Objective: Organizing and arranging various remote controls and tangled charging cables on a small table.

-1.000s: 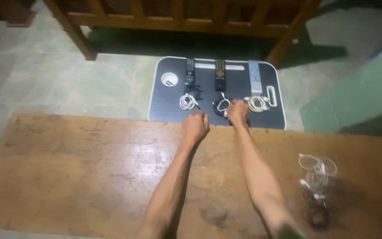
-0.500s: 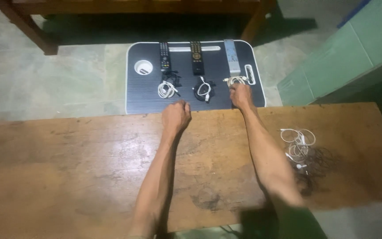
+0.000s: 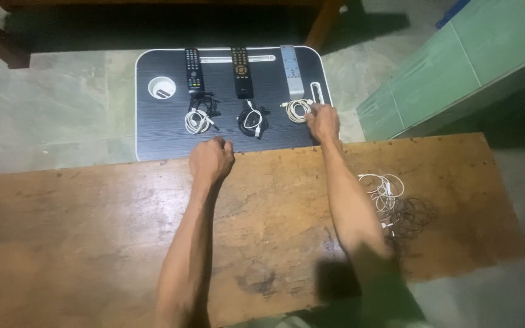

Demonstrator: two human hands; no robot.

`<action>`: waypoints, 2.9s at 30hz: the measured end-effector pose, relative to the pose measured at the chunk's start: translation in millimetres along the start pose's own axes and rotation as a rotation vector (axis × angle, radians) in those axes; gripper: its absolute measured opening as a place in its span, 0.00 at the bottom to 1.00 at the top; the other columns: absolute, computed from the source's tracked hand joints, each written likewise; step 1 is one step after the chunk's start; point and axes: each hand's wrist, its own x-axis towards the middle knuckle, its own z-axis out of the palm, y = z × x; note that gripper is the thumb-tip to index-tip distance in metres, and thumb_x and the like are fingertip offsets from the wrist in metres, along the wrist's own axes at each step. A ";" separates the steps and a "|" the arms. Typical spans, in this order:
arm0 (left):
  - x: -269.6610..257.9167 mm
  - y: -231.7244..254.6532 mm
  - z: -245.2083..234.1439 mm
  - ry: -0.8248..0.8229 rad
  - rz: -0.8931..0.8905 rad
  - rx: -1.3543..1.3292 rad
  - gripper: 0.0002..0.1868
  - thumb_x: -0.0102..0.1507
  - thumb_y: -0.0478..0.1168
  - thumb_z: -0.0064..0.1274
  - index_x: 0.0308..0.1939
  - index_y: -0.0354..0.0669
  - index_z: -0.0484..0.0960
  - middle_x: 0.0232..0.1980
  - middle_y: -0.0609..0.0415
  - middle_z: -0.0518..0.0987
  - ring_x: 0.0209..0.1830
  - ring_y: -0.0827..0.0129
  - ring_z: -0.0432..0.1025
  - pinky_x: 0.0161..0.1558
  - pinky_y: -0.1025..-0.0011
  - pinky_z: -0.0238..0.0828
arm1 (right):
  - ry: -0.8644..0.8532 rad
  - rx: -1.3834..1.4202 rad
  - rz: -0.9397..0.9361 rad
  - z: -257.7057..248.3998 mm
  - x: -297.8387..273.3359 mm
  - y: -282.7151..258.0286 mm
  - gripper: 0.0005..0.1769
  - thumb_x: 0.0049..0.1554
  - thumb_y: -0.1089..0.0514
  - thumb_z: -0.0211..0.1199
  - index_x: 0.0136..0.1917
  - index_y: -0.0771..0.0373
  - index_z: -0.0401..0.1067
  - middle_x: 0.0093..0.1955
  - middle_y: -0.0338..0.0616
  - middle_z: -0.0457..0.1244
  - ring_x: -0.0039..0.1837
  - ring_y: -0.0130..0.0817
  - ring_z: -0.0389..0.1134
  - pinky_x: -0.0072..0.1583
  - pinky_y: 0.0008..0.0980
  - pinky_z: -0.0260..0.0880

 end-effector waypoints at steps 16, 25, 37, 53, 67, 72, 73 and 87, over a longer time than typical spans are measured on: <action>0.2 -4.7 4.6 0.047 0.048 -0.022 0.18 0.66 0.50 0.50 0.39 0.39 0.88 0.32 0.34 0.82 0.34 0.40 0.78 0.42 0.50 0.74 | -0.176 -0.474 -0.132 -7.3 -8.9 -26.7 0.25 0.50 0.51 0.75 0.62 0.51 0.77 0.74 0.46 0.56 0.74 0.49 0.54 0.73 0.44 0.56; -0.4 -6.6 5.2 0.041 0.050 -0.003 0.19 0.67 0.50 0.50 0.37 0.38 0.87 0.32 0.34 0.82 0.34 0.40 0.78 0.41 0.49 0.74 | -0.237 -0.516 -0.084 1.5 -1.4 -17.3 0.27 0.51 0.50 0.75 0.64 0.51 0.77 0.65 0.52 0.64 0.68 0.49 0.62 0.72 0.45 0.61; 1.8 -11.2 8.0 0.029 0.045 -0.030 0.18 0.65 0.50 0.50 0.38 0.38 0.86 0.33 0.33 0.82 0.35 0.38 0.78 0.43 0.48 0.74 | -0.212 -0.439 -0.044 -8.1 -13.8 -32.2 0.22 0.52 0.54 0.75 0.61 0.53 0.79 0.65 0.55 0.65 0.70 0.50 0.62 0.71 0.45 0.64; 1.8 -14.2 10.4 0.087 0.097 -0.076 0.19 0.66 0.49 0.50 0.33 0.36 0.85 0.32 0.32 0.81 0.34 0.39 0.78 0.41 0.48 0.74 | -0.298 -0.066 -0.143 40.5 -40.1 -94.7 0.35 0.53 0.42 0.71 0.66 0.65 0.72 0.56 0.56 0.71 0.58 0.45 0.73 0.61 0.42 0.72; 4.8 -15.7 11.1 0.043 0.058 -0.098 0.18 0.66 0.49 0.50 0.35 0.38 0.86 0.32 0.34 0.82 0.35 0.39 0.78 0.42 0.47 0.74 | -0.400 -0.188 -0.144 71.4 -12.9 -67.3 0.28 0.57 0.41 0.67 0.59 0.66 0.78 0.51 0.57 0.72 0.55 0.46 0.75 0.60 0.41 0.73; 7.2 -15.9 11.9 0.001 0.042 -0.070 0.18 0.65 0.50 0.50 0.36 0.39 0.85 0.34 0.34 0.82 0.36 0.39 0.78 0.42 0.48 0.74 | -0.396 -0.110 -0.047 70.1 -19.0 -73.2 0.28 0.56 0.41 0.66 0.60 0.63 0.77 0.51 0.54 0.72 0.53 0.44 0.75 0.57 0.42 0.72; 7.1 -17.5 13.5 0.002 0.037 -0.065 0.18 0.65 0.50 0.50 0.36 0.39 0.85 0.34 0.34 0.82 0.36 0.39 0.78 0.42 0.48 0.74 | -0.402 -0.106 -0.049 72.2 -15.7 -67.6 0.28 0.56 0.41 0.66 0.60 0.63 0.77 0.51 0.54 0.72 0.53 0.44 0.75 0.57 0.42 0.72; 72.3 -91.3 43.5 0.146 -0.097 -0.071 0.12 0.61 0.36 0.50 0.45 0.38 0.83 0.40 0.32 0.82 0.43 0.38 0.79 0.47 0.48 0.76 | -0.201 -0.064 -0.231 57.3 -25.0 -64.6 0.23 0.60 0.43 0.67 0.57 0.65 0.79 0.51 0.57 0.71 0.55 0.48 0.73 0.58 0.41 0.72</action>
